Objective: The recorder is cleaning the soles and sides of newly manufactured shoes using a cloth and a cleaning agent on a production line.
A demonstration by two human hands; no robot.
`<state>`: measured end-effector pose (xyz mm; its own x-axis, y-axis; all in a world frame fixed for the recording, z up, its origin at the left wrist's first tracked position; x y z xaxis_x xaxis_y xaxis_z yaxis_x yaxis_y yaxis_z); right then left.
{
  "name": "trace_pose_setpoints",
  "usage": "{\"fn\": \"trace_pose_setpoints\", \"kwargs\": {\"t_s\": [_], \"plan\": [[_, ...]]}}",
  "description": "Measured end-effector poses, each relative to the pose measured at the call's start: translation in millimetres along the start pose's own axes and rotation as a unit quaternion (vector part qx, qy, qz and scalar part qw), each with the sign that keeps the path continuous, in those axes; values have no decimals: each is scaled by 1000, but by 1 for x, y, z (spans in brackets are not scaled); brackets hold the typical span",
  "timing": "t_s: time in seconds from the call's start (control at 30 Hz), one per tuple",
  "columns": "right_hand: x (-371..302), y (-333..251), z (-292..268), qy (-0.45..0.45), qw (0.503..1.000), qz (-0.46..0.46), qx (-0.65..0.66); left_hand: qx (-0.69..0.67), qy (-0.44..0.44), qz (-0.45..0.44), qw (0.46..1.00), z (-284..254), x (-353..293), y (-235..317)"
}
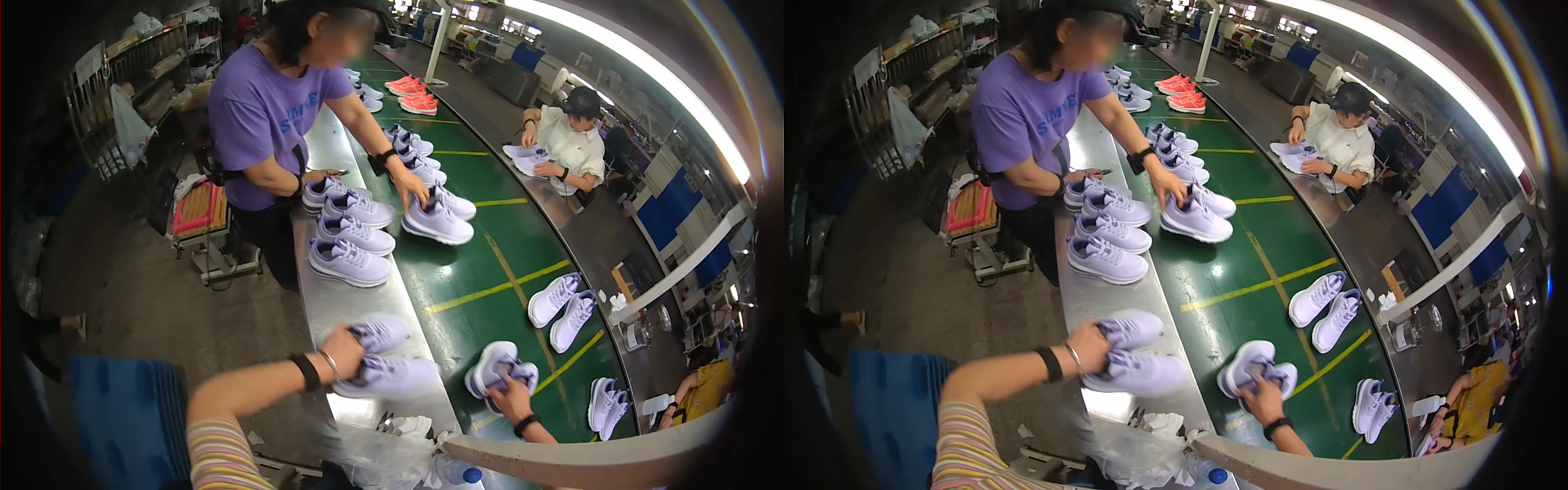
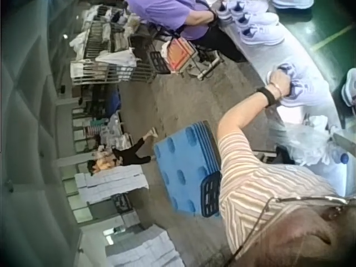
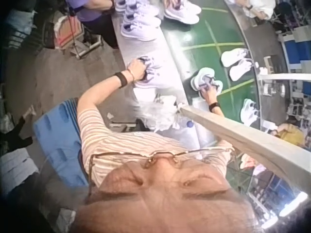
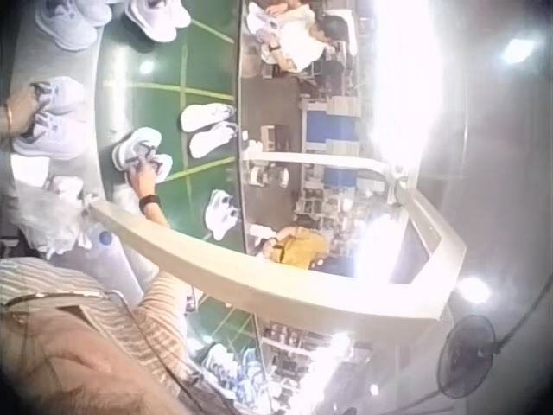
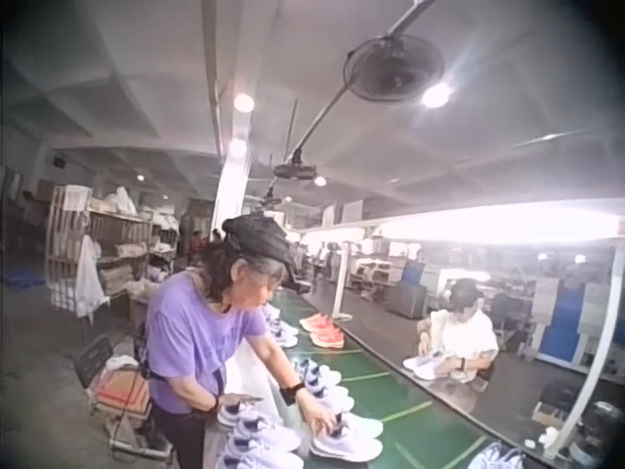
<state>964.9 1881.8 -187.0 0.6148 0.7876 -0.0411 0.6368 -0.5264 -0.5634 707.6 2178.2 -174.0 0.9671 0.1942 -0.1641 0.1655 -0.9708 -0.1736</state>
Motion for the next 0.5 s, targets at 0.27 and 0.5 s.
{"fn": "trace_pose_setpoints", "kwargs": {"t_s": [0.27, 0.5], "plan": [[-91, 111, -34, -46, 980, 187, -46, -104, 11, 43, 994, 10, 12, 129], [-28, 103, -13, 52, 987, 149, -7, -13, 233, -308, 922, -5, 97, -173]]}}
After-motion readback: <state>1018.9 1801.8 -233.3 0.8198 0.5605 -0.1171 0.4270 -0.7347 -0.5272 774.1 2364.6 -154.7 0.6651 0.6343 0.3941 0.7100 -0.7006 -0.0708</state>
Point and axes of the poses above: each hand's wrist, its own x-axis towards the middle knuckle, its own z-axis out of the palm, y = z × x, the point moved 2 cm from there along x, towards the middle knuckle, and after that the axes turned 11 degrees about x, right-handed, at the moved point
